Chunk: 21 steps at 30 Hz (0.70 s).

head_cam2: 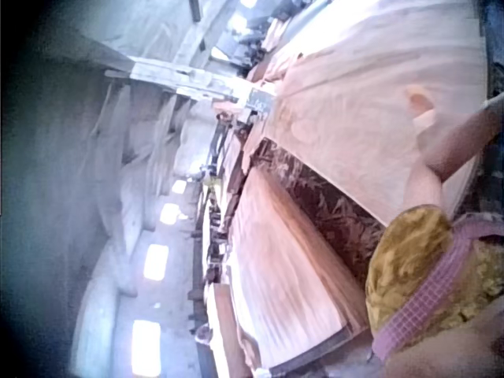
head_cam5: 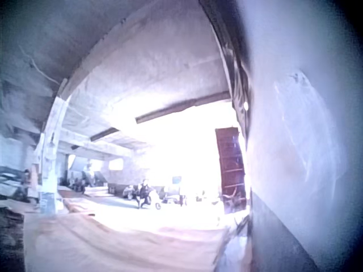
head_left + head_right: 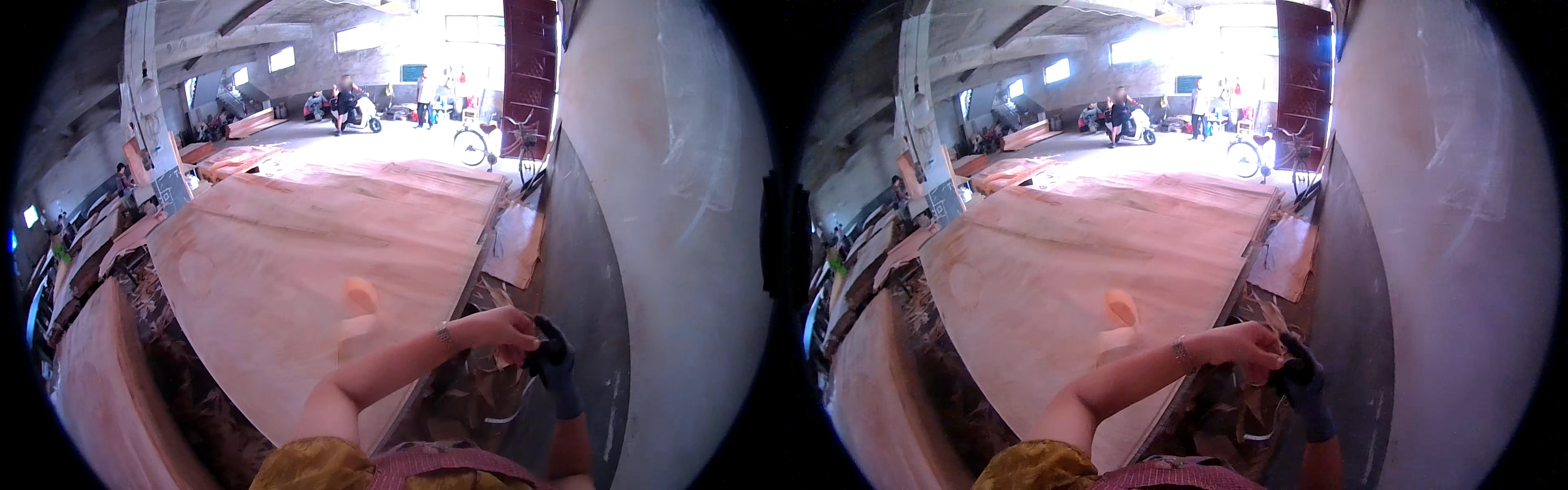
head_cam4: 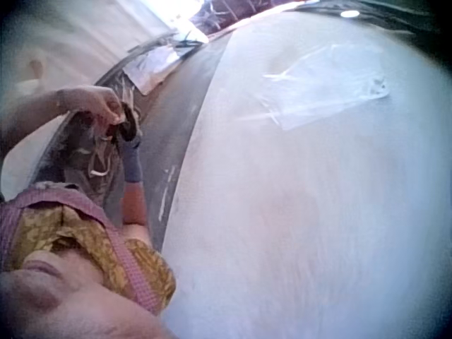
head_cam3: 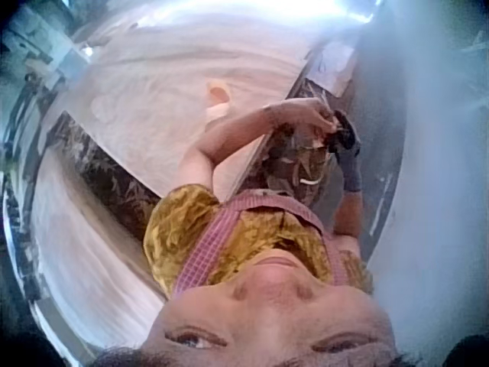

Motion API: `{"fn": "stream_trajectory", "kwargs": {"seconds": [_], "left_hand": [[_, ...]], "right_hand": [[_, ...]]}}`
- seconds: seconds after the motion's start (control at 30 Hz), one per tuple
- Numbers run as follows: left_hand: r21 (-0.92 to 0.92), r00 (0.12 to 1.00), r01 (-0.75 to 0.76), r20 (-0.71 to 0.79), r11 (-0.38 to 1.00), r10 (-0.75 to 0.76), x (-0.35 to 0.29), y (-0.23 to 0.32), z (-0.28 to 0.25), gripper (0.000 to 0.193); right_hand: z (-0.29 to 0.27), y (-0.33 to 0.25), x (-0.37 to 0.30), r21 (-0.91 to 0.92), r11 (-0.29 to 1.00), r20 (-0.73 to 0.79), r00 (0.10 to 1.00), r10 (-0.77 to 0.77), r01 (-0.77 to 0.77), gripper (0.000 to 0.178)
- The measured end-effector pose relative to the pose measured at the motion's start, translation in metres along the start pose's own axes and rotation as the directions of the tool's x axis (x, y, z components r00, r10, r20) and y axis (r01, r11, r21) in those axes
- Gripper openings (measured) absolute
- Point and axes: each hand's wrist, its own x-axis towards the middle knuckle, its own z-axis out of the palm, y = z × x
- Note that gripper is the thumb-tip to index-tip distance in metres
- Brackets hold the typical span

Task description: The person trims and separates thin wood veneer sheets using a small utility blade, handling large pieces on a workspace and organizing them onto industrial stacks.

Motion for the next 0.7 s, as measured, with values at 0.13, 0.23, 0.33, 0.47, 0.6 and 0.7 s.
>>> {"fn": "stream_trajectory", "kwargs": {"seconds": [0.13,0.23,0.33,0.47,0.6,0.7], "left_hand": [[-0.049,0.996,0.083,-0.026,0.995,-0.084,-0.026,-0.066,-0.035,0.024],[0.044,0.985,0.106,-0.144,0.993,-0.099,-0.03,-0.113,-0.05,0.022],[0.065,0.868,0.137,-0.488,0.988,-0.088,-0.029,-0.243,-0.061,0.022],[-0.347,0.468,0.337,-0.745,0.875,-0.476,-0.029,-0.316,-0.03,0.022],[-0.665,0.213,0.183,-0.693,0.725,-0.689,0.024,-0.372,0.001,0.022],[-0.769,0.141,0.04,-0.627,0.638,-0.766,0.108,-0.379,-0.038,0.026]], "right_hand": [[0.025,0.045,0.012,0.006,0.997,0.277,0.958,0.07,-0.075,0.058],[0.038,0.084,0.031,-0.219,0.963,0.377,0.924,-0.065,0.157,0.06],[0.011,0.181,0.039,-0.21,0.948,0.518,0.795,0.315,-0.238,0.044],[-0.074,0.295,0.08,-0.474,0.699,0.62,0.36,0.697,-0.536,0.029],[-0.142,0.404,0.175,-0.6,0.786,0.657,0.468,0.591,-0.15,0.028],[-0.14,0.404,0.292,-0.797,0.491,0.53,0.796,0.292,0.351,0.037]]}}
